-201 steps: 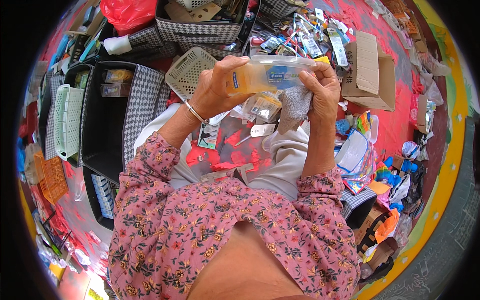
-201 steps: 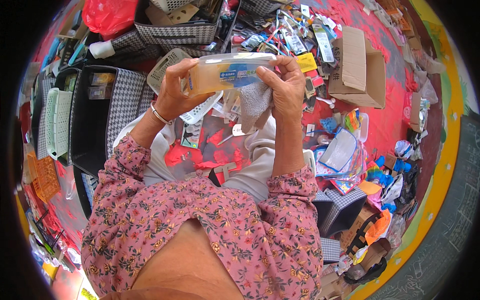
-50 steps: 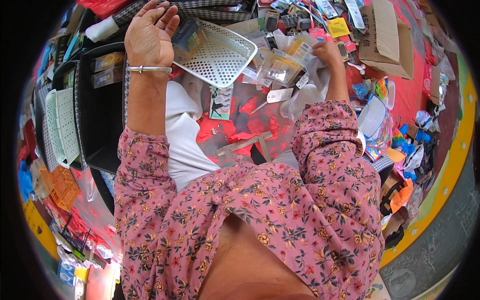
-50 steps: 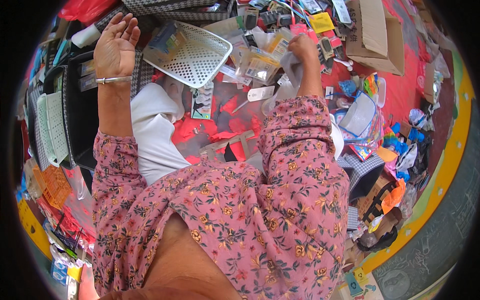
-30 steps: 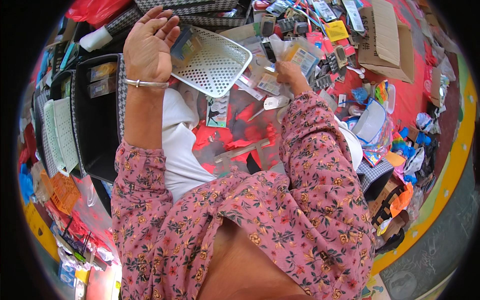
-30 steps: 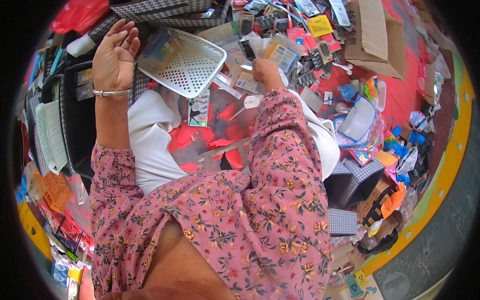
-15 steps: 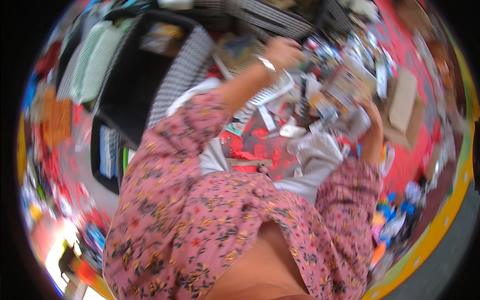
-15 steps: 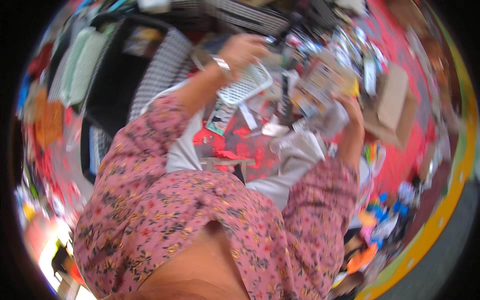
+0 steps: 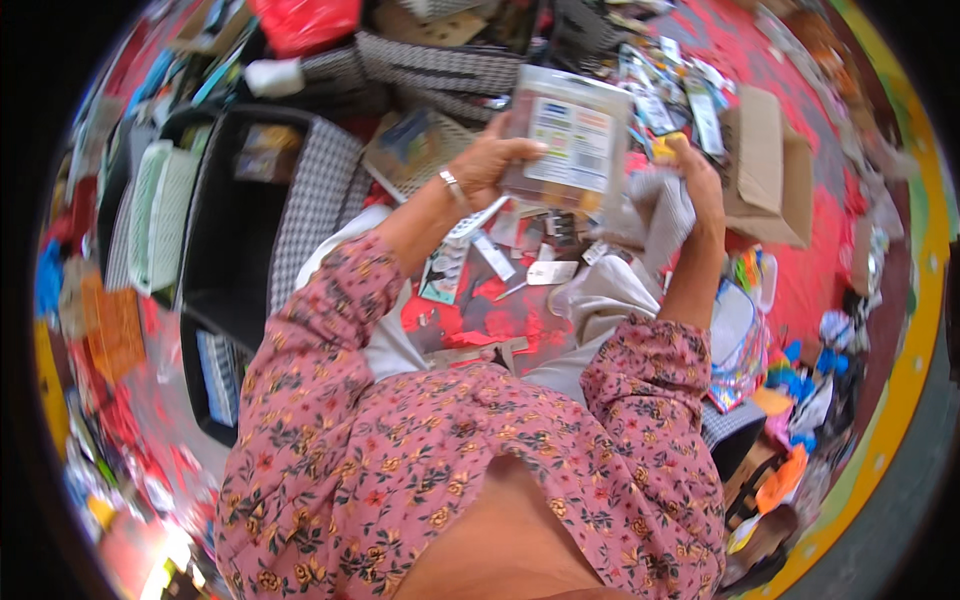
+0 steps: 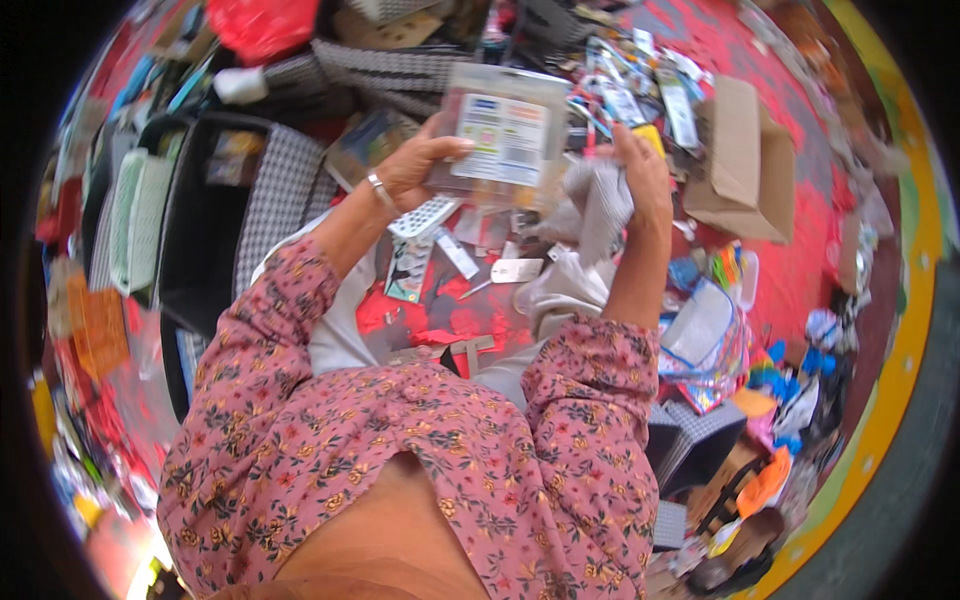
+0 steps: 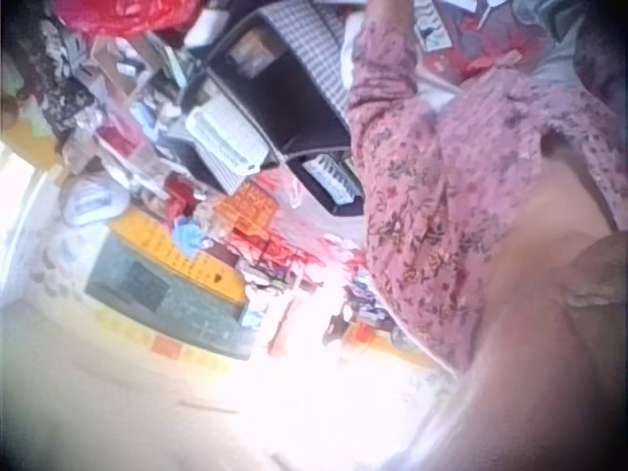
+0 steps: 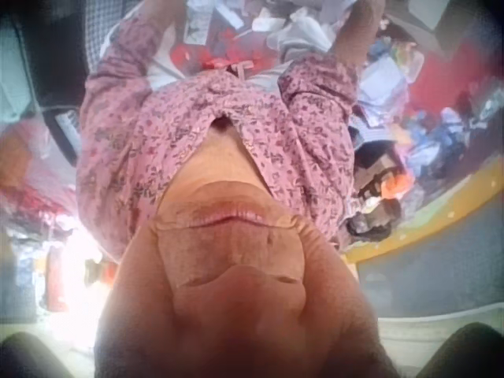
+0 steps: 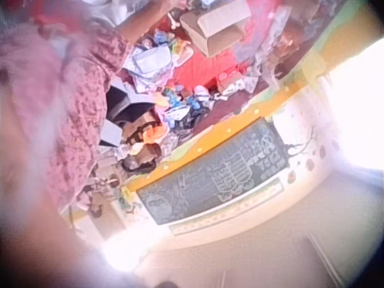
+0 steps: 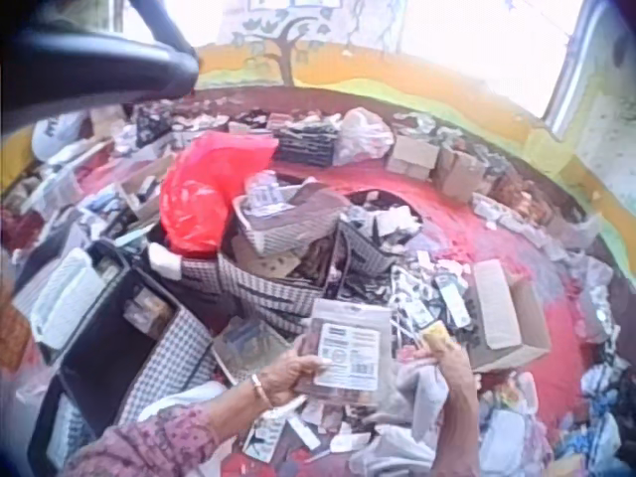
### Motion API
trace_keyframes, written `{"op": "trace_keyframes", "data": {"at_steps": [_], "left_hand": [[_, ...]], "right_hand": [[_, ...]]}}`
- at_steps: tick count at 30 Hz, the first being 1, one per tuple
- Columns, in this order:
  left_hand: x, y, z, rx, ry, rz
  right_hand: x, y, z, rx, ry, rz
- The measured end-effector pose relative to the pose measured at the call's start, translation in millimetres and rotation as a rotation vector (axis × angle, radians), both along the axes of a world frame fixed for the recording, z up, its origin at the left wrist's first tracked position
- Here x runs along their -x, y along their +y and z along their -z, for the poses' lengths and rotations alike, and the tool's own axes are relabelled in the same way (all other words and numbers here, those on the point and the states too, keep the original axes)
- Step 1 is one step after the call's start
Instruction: The person sorts various retail items, including plastic containers, toothbrushes, and packaged goods, from a large pile on the floor into multiple baskets and containers.
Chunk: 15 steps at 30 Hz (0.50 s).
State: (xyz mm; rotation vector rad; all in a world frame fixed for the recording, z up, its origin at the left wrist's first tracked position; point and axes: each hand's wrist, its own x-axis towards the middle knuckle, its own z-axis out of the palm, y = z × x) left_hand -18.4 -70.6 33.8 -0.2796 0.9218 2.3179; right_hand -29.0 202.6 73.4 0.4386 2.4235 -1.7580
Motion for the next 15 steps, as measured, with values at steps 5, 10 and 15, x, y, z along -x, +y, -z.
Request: {"op": "trace_keyframes", "data": {"at_steps": [5,10,15], "left_hand": [[-4.2,15.9,-1.1,-0.020,0.011,0.019],[-10.7,28.8,-3.7,-0.022,0.157,0.104],[-24.8,14.7,-9.8,0.175,0.142,0.145]], "right_hand": [[-12.1,-47.8,-33.6,0.202,0.641,0.374],[-26.6,-118.0,-10.8,-0.726,0.955,-0.265],[-10.4,-61.6,11.4,-1.186,0.724,-0.086]]}}
